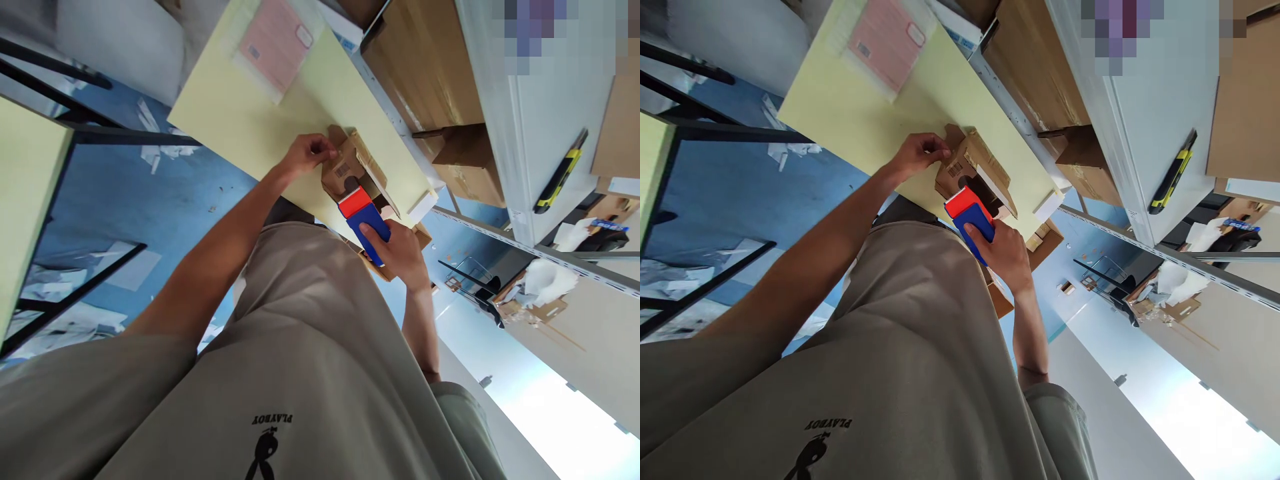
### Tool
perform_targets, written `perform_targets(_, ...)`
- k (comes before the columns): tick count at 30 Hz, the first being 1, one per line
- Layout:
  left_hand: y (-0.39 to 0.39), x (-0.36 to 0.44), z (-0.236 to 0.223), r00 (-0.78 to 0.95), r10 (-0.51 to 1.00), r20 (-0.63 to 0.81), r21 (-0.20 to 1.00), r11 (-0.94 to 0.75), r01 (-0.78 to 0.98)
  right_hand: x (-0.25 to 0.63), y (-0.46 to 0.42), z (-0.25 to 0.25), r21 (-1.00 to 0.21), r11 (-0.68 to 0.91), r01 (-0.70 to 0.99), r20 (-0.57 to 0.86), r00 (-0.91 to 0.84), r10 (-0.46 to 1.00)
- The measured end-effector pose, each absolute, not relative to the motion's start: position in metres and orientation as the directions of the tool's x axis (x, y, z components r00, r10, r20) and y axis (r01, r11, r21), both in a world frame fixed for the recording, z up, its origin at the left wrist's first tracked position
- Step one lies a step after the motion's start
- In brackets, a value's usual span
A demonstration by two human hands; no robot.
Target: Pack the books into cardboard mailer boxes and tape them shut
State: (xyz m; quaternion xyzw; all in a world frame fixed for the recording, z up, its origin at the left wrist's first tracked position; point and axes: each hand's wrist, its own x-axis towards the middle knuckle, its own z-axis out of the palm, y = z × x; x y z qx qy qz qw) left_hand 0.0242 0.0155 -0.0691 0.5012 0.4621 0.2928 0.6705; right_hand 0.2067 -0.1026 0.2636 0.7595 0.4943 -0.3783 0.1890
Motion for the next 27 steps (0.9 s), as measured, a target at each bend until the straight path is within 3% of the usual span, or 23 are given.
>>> perform_targets(7,-0.001,0.045,-0.057,0.29,0.887,-0.36,0.926,0.301,0.226,0.212,-0.105,0.262,-0.064,-0.426,0.902,-0.762,0.232,0.605)
perform_targets(12,-0.041,0.021,-0.021,0.469,0.87,-0.152,0.983,0.084,0.162,0.217,-0.109,0.269,-0.074,-0.477,0.876,-0.781,0.247,0.573)
perform_targets(16,-0.066,0.016,-0.003,0.621,0.779,-0.09,0.981,-0.037,0.189,0.218,-0.111,0.274,-0.085,-0.487,0.869,-0.792,0.238,0.563)
perform_targets(23,-0.066,0.039,-0.014,0.653,0.757,-0.021,0.98,-0.115,0.164,0.211,-0.107,0.282,-0.039,-0.424,0.905,-0.777,0.24,0.583)
perform_targets(27,-0.046,0.041,-0.009,0.661,0.721,0.208,0.934,-0.346,0.084,0.198,-0.103,0.294,0.021,-0.367,0.93,-0.768,0.25,0.59)
